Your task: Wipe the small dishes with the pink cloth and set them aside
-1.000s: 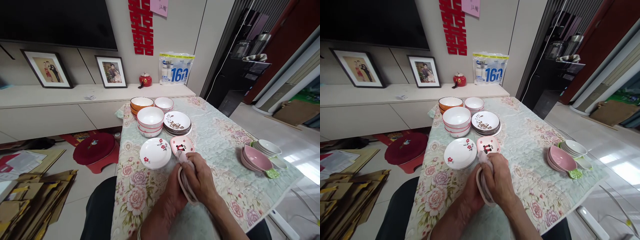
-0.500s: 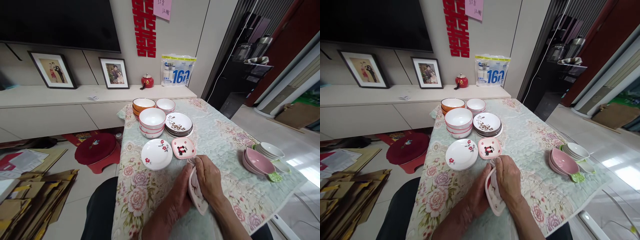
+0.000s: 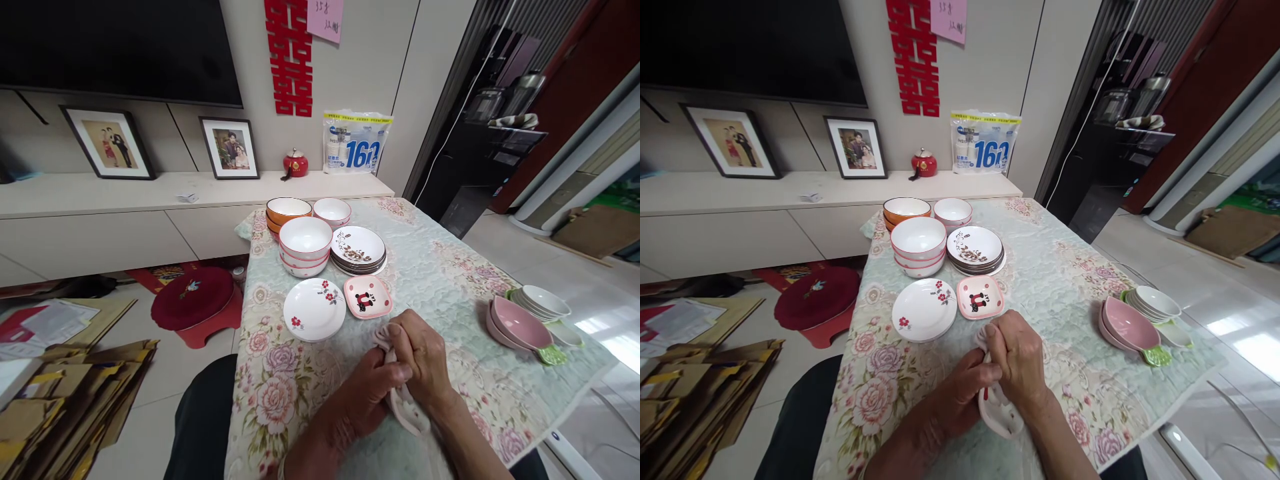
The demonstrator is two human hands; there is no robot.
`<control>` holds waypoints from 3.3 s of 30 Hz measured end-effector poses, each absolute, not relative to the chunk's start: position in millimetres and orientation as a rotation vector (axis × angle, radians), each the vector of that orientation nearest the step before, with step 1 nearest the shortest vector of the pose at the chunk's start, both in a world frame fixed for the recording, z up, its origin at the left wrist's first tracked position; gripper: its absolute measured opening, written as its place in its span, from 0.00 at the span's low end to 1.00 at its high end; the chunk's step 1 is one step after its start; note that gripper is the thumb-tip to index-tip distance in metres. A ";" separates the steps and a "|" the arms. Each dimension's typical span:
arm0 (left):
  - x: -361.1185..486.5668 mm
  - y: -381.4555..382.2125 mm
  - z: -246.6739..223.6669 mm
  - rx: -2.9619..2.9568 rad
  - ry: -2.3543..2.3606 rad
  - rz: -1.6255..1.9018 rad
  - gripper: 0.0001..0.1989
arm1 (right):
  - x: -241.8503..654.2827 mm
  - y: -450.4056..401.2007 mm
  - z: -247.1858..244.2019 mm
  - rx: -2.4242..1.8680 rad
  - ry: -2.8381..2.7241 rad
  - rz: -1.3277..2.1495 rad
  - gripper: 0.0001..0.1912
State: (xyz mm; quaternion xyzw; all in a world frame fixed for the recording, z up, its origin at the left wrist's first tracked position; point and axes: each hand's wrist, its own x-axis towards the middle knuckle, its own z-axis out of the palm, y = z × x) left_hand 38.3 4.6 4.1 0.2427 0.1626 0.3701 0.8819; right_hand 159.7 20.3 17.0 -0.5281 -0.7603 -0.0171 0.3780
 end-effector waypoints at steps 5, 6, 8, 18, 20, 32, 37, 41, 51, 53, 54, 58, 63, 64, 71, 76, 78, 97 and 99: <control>41.1 5.5 7.4 0.505 0.401 0.860 0.21 | 162.1 29.0 8.0 -1.557 -1.822 -0.007 0.22; 41.5 5.9 8.6 0.497 0.403 0.891 0.23 | 162.6 30.4 5.2 -1.607 -1.795 -0.001 0.22; 41.5 6.1 11.8 0.489 0.403 0.942 0.25 | 164.3 32.2 0.3 -1.686 -1.754 0.012 0.24; 42.6 -0.1 12.3 0.485 0.484 0.989 0.49 | 172.0 27.7 1.0 -1.739 -1.527 0.331 0.26; 42.4 2.3 12.2 0.536 0.422 0.934 0.45 | 173.9 26.3 2.6 -1.716 -1.535 0.231 0.25; 38.6 4.5 13.5 0.535 0.353 0.827 0.15 | 168.2 17.6 23.4 -1.225 -1.975 -0.102 0.14; 46.4 5.5 4.4 0.522 0.465 0.890 0.15 | 162.9 27.0 8.0 -1.491 -1.800 -0.053 0.20; 47.5 6.0 3.1 0.508 0.527 0.966 0.16 | 164.8 32.6 -4.0 -1.660 -1.736 -0.055 0.24; 39.8 3.9 20.5 0.555 0.407 0.957 0.32 | 175.5 25.4 -1.2 -1.654 -1.598 0.260 0.25; 39.8 5.6 18.8 0.586 0.467 0.895 0.29 | 179.5 24.9 -1.3 -1.658 -1.554 0.237 0.25; 40.0 6.5 17.5 0.604 0.518 0.865 0.26 | 181.5 24.9 -1.9 -1.660 -1.528 0.233 0.25; 43.1 8.2 10.8 0.635 0.694 0.846 0.22 | 185.1 26.5 -4.9 -1.669 -1.411 0.295 0.24; 47.1 5.3 7.7 0.595 0.675 0.985 0.24 | 179.8 29.3 -7.3 -1.701 -1.387 0.365 0.23; 47.4 4.7 7.9 0.582 0.665 1.011 0.23 | 178.8 29.3 -7.8 -1.714 -1.410 0.355 0.22; 46.4 5.4 9.5 0.494 0.626 1.112 0.25 | 174.3 17.8 -10.4 -1.713 -1.676 -0.050 0.20; 45.2 7.7 8.4 0.446 0.628 1.107 0.24 | 166.7 3.5 -7.1 -1.579 -1.762 -0.340 0.11; 44.9 8.2 7.3 0.473 0.617 1.125 0.23 | 164.3 0.1 -6.1 -1.519 -1.830 -0.347 0.09; 34.8 8.8 21.1 0.848 0.799 1.184 0.21 | 172.1 -7.8 50.0 -1.247 -2.267 0.763 0.15; 36.6 8.2 20.0 0.844 0.774 1.177 0.21 | 172.3 -8.1 52.8 -1.318 -2.394 0.627 0.14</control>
